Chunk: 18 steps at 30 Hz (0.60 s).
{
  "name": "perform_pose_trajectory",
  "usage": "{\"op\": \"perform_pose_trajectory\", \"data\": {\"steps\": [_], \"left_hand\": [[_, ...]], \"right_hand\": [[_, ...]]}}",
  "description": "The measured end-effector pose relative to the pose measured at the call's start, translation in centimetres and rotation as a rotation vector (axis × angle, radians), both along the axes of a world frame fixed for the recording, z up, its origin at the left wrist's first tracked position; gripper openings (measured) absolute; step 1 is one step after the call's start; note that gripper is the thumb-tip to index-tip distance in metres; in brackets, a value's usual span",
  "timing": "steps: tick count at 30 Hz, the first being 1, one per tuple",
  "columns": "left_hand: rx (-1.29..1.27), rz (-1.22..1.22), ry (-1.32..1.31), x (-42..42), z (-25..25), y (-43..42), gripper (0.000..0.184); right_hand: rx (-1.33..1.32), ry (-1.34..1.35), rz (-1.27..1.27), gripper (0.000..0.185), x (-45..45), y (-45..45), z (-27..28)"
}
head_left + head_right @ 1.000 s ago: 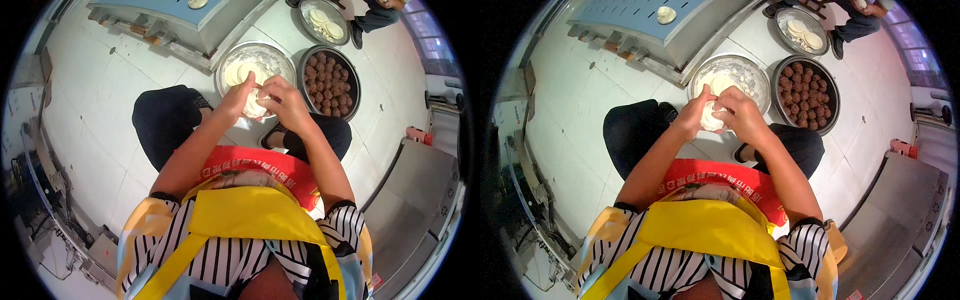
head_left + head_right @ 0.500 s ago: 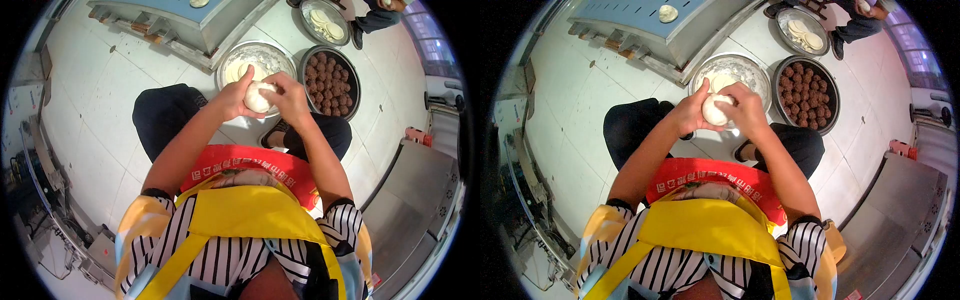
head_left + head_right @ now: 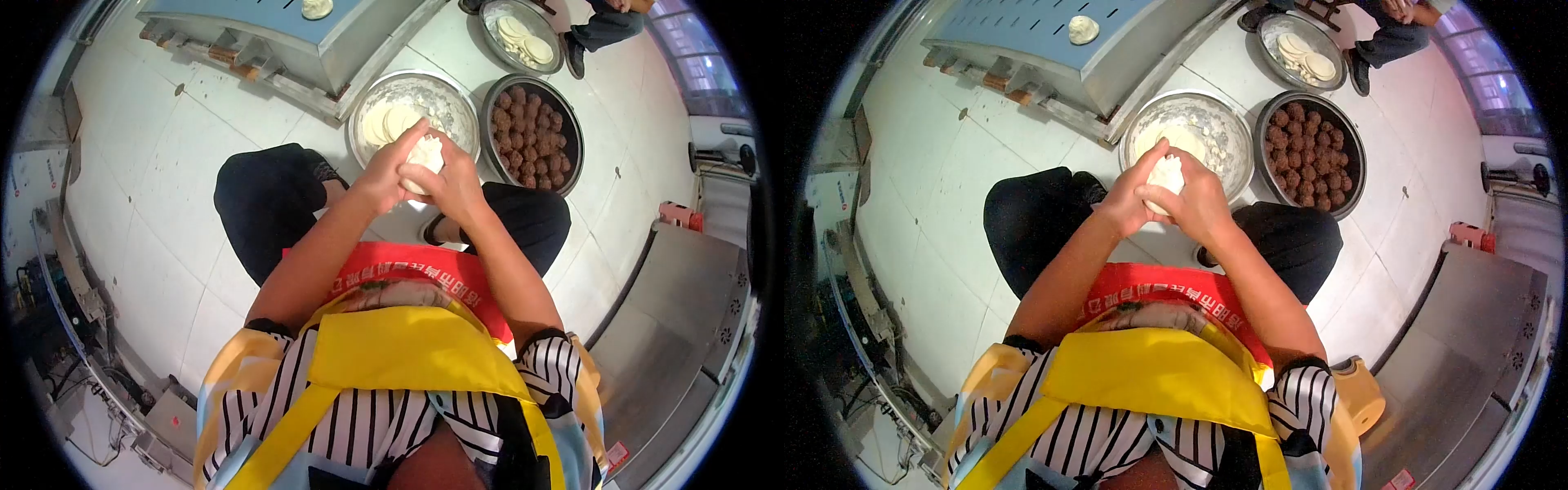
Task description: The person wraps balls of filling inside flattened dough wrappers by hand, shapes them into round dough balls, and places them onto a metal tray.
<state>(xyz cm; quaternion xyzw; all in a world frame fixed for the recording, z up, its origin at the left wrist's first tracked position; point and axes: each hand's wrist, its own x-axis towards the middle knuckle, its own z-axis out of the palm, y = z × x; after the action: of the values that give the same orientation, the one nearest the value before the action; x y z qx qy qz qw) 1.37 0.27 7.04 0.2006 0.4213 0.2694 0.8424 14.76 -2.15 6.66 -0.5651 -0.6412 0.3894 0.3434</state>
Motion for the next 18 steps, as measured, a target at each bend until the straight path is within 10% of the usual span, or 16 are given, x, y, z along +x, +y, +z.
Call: {"op": "perform_pose_trajectory", "data": {"steps": [18], "left_hand": [[0.132, 0.080, 0.051, 0.6, -0.3, 0.4, 0.069]], "right_hand": [[0.051, 0.252, 0.012, 0.037, -0.2, 1.8, -0.1]]}}
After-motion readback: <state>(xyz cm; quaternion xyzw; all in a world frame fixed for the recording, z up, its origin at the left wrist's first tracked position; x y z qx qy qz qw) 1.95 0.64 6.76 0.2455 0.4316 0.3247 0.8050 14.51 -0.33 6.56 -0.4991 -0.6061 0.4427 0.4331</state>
